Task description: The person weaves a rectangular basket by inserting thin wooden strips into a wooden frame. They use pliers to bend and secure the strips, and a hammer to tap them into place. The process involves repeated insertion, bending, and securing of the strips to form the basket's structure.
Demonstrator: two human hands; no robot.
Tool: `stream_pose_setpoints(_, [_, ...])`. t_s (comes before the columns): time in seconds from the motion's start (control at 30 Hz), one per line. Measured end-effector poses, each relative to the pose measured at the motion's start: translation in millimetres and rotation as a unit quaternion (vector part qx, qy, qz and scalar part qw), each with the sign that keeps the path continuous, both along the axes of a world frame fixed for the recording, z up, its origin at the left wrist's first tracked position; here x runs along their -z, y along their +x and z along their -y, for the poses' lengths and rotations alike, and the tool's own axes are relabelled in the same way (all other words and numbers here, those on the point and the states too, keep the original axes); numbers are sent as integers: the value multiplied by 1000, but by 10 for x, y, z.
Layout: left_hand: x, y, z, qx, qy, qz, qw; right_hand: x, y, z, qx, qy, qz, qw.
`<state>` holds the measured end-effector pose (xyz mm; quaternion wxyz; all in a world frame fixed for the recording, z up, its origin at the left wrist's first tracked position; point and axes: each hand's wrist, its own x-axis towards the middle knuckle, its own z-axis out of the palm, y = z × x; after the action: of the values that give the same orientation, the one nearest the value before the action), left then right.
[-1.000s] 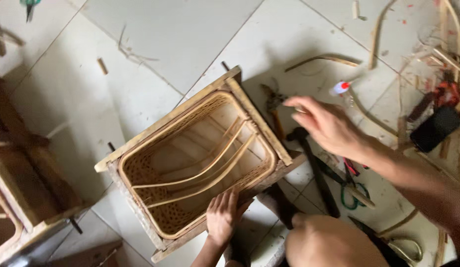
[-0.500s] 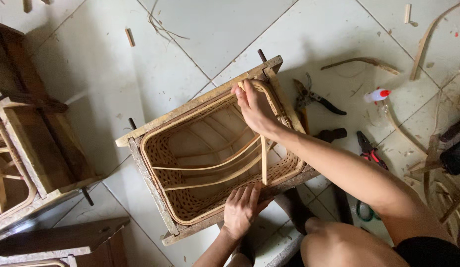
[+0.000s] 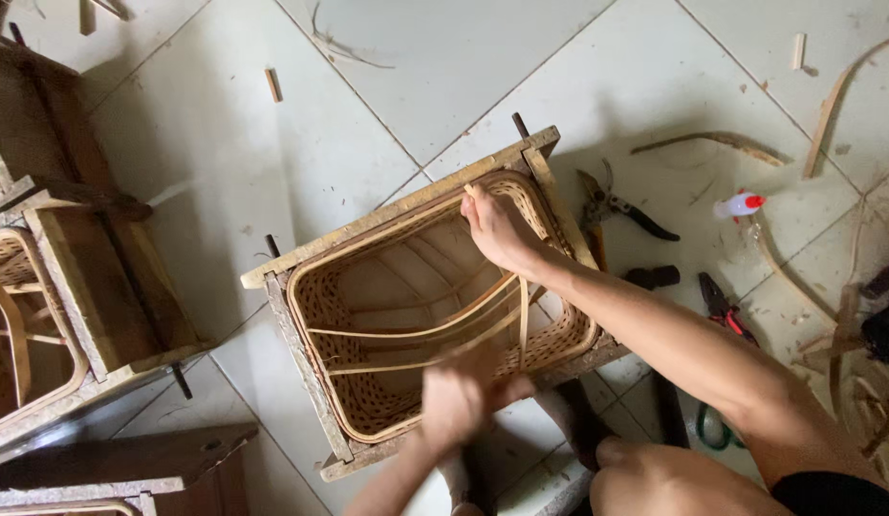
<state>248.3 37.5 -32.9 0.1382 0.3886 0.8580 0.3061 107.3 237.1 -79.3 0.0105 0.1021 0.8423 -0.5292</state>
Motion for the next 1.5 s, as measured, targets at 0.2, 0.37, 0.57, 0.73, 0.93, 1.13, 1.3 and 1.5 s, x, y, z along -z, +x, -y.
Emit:
stream_pose_setpoints(0.2, [138,-1671,-102,-150,104,-307,934,-77,-29,-43,-13,24,53,998])
stream_pose_setpoints(0.37, [179,-1560,-303,-173,80,-197,962,-51,-20,-92,-6,48,121,992])
stream_pose_setpoints(0.57, [-86,141,22,-9,23,-125,992,125,7,-127,34,7,-26,999])
stream_pose_setpoints(0.73, [70,545,169,-10,31,-171,985,101,76,-181,47,-5,-61,997])
stream_pose_setpoints(0.93, [141,530,178,4,35,-161,986,80,99,-183,70,-6,-40,997])
stream_pose_setpoints(1.13, [156,530,164,0,50,-162,985,134,57,-95,75,-40,-40,996])
stream_pose_setpoints(1.3, [10,476,140,8,41,-123,992,61,40,-86,63,-17,-62,996])
stream_pose_setpoints(1.5, [156,565,171,0,52,-129,990,50,8,-56,48,2,-12,999])
